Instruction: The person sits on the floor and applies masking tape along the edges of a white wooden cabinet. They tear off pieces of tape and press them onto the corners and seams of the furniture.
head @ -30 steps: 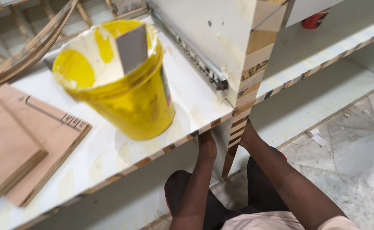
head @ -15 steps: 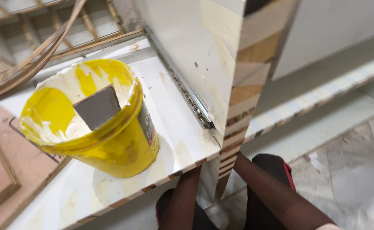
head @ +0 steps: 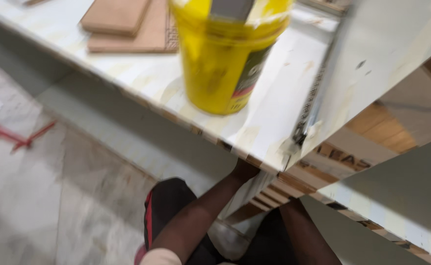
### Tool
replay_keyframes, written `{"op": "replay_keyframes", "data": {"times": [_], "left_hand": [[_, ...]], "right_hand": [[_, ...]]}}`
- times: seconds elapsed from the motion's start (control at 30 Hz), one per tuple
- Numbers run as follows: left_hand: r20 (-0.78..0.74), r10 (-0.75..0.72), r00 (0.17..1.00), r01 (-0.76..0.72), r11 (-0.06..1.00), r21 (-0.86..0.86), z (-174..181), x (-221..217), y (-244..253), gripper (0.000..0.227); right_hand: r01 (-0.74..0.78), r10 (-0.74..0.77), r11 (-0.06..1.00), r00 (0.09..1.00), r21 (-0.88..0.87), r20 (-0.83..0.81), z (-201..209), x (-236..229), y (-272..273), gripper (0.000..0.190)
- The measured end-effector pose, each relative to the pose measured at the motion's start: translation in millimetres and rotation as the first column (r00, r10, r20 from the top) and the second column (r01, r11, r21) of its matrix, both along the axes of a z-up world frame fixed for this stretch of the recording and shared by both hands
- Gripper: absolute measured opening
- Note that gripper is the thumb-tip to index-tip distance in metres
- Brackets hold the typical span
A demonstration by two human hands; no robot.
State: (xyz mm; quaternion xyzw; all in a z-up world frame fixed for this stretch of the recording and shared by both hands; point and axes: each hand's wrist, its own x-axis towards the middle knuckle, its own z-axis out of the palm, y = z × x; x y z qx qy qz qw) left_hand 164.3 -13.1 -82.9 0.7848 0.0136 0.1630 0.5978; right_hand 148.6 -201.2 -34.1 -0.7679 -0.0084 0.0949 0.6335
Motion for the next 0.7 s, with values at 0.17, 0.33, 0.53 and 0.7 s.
{"op": "replay_keyframes", "data": {"times": [0.17, 0.33, 0.53, 0.7], "left_hand": [[-0.190, -0.023, 0.981, 0.064, 0.975, 0.215, 33.0, -67.0, 20.2, 0.047], [-0.357, 0.082, 0.930, 0.078, 0.908, 0.412, 93.1, -166.1, 43.3, 0.047], [-0.411, 0.318, 0.854, -0.102, 0.878, 0.467, 159.7, -270.6, 17.3, 0.050], [-0.271, 0.699, 0.662, -0.556, 0.700, 0.448, 199.2, -371.6, -6.2, 0.044]], "right_hand": [[-0.035, 0.057, 0.973, 0.994, -0.230, 0.093, 26.0, -24.6, -29.2, 0.017], [-0.185, 0.216, 0.947, 0.972, -0.262, 0.093, 46.0, -128.4, -49.1, 0.017], [-0.754, 0.772, 0.636, 0.618, -0.164, 0.152, 71.1, -220.7, -27.2, 0.028], [-0.941, 0.867, 0.337, 0.328, 0.043, 0.375, 104.7, -278.7, 35.0, 0.029]]}}
